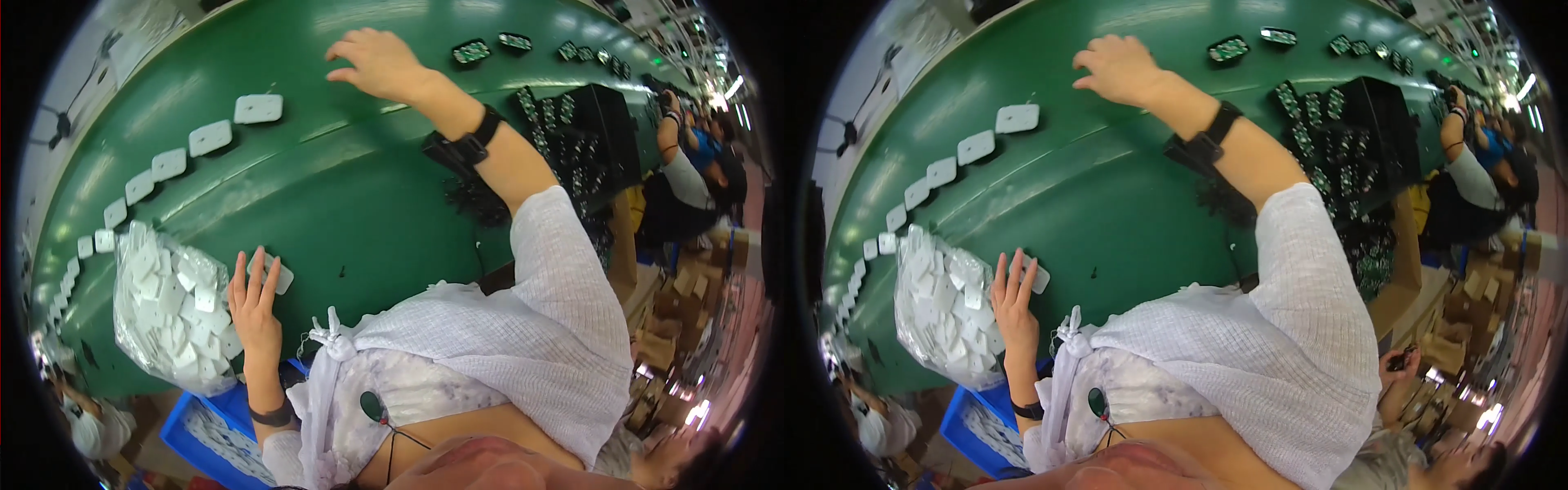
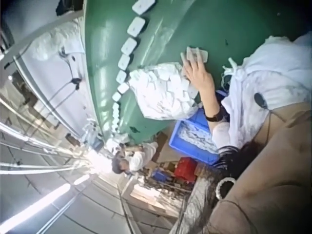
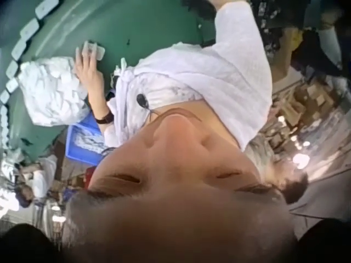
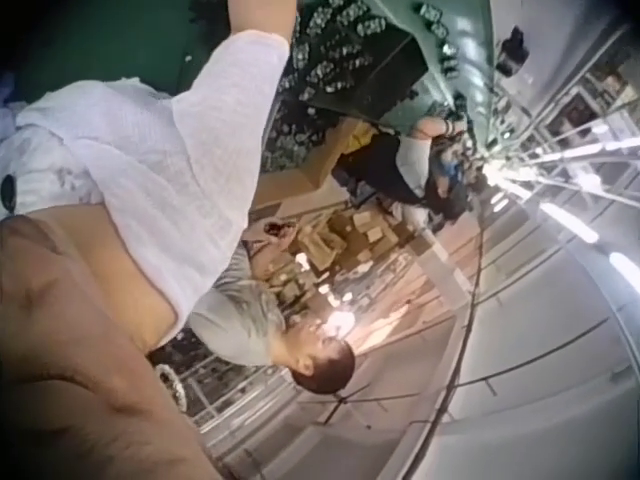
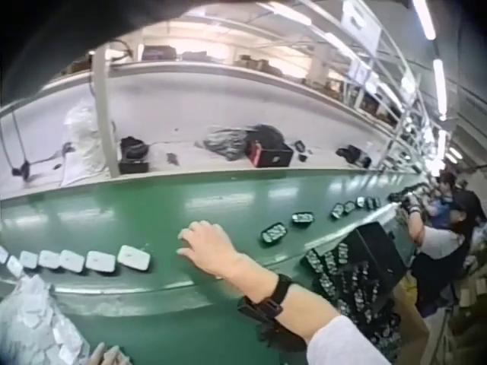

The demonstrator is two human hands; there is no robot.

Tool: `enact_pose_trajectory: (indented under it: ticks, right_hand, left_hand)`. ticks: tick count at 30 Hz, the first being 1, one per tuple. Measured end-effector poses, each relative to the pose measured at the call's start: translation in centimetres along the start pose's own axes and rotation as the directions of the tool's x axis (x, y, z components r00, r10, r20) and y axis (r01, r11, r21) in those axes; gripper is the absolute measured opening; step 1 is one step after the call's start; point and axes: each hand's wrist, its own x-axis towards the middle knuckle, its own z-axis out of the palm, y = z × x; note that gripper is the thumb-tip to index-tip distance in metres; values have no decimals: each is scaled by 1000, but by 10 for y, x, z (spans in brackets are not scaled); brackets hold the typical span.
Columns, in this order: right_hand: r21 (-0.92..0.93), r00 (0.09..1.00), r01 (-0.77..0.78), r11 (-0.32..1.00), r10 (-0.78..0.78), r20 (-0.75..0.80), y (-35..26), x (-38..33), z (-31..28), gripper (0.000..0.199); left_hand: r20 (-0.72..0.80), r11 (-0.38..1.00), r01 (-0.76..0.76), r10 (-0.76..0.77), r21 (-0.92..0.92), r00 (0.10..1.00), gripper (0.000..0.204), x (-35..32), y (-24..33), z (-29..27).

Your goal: Assembling small electronic components into plastic housings on a production line.

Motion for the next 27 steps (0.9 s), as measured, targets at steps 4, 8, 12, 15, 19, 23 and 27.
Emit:
enact_pose_trajectory:
  ticks: [4,8,12,15,19,23,27]
  right_hand:
    - [-296,906,-282,913,355,232,40,-73,-69,46]
    - [-572,789,-395,719,584,190,89,-150,-84,60]
    - [-548,710,-442,710,651,270,111,-180,-69,55]
    - [-122,855,-492,862,505,120,72,-167,-66,50]
    - [748,936,-326,577,306,172,-16,-136,-39,41]
    - [524,966,-228,820,122,230,-55,-132,-27,37]
    - [422,992,-65,904,13,126,-64,-136,-20,38]
  left_hand:
    - [62,999,-39,40,-20,997,48,0,-15,8]
    - [13,991,-8,10,-130,1000,49,10,-18,18]
    - [-113,983,-12,-9,-186,994,53,22,-7,42]
    - [-208,983,-28,-10,-180,978,54,31,4,55]
    - [-262,976,-33,-25,-217,965,55,47,14,75]
    - [-295,964,-40,-41,-262,955,56,64,25,79]
    - [-286,959,-15,-69,-282,956,57,65,27,79]
